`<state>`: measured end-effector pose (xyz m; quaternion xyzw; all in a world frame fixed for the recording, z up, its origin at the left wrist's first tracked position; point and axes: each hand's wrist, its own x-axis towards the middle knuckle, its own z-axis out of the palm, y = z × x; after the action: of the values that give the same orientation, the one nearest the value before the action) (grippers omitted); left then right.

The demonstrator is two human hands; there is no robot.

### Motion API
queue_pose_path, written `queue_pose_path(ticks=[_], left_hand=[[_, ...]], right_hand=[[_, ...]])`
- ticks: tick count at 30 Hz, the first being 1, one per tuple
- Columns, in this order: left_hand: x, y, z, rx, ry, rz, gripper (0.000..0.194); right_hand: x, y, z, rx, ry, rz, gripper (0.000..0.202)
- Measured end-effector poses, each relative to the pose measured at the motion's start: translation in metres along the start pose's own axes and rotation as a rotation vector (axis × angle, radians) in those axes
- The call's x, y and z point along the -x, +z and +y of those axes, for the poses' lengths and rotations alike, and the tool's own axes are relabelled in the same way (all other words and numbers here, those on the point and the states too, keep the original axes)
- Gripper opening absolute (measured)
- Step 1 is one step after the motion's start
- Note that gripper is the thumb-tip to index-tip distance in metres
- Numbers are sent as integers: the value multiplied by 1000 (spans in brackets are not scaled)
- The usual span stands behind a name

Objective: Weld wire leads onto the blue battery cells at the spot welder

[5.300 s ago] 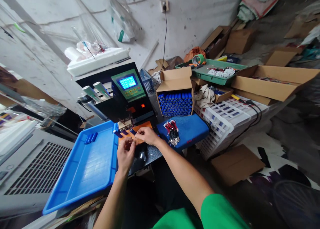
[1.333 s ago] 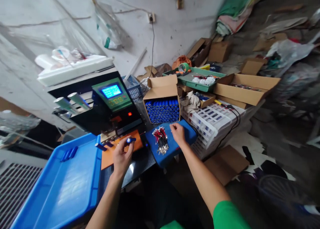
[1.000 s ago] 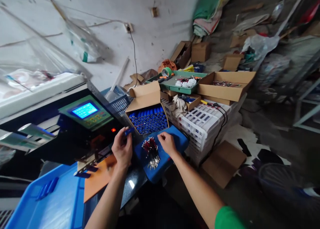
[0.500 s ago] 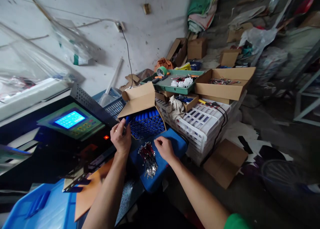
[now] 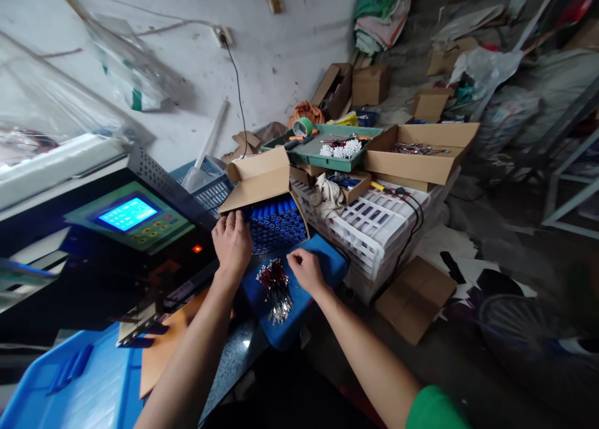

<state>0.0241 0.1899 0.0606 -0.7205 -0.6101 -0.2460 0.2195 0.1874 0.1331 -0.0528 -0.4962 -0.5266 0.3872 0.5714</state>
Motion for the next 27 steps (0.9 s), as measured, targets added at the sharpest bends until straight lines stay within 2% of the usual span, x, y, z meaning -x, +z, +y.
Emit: queue_pose_path(ticks=[3, 6, 9, 12, 15, 17, 19, 22, 27], left_hand=[[12, -5, -1, 97, -6, 52, 50], [40, -22, 0, 195, -7, 114, 44], [91, -44, 5, 320, 42, 128, 37], [156, -58, 8, 428, 36, 104, 31], [213, -61, 4, 510, -35, 40, 24], [236, -59, -1, 555, -107, 20, 21], [246, -56, -6, 594, -192, 10, 22], [247, -50, -10, 643, -280, -31, 26], [246, -44, -10, 662, -315, -52, 32]], right_hand=[[0, 0, 3, 6, -4, 0, 28], [-1, 1, 8, 18, -20, -1, 28], [-1, 2, 12, 37, -38, -4, 29], [-1, 2, 13, 97, -54, -21, 28], [0, 3, 10, 241, -62, -76, 24], [0, 5, 5, 389, -34, -116, 20], [-4, 9, -3, 552, 20, -153, 18], [-14, 16, -17, 761, 106, -248, 21], [-32, 28, -30, 909, 241, -374, 28]])
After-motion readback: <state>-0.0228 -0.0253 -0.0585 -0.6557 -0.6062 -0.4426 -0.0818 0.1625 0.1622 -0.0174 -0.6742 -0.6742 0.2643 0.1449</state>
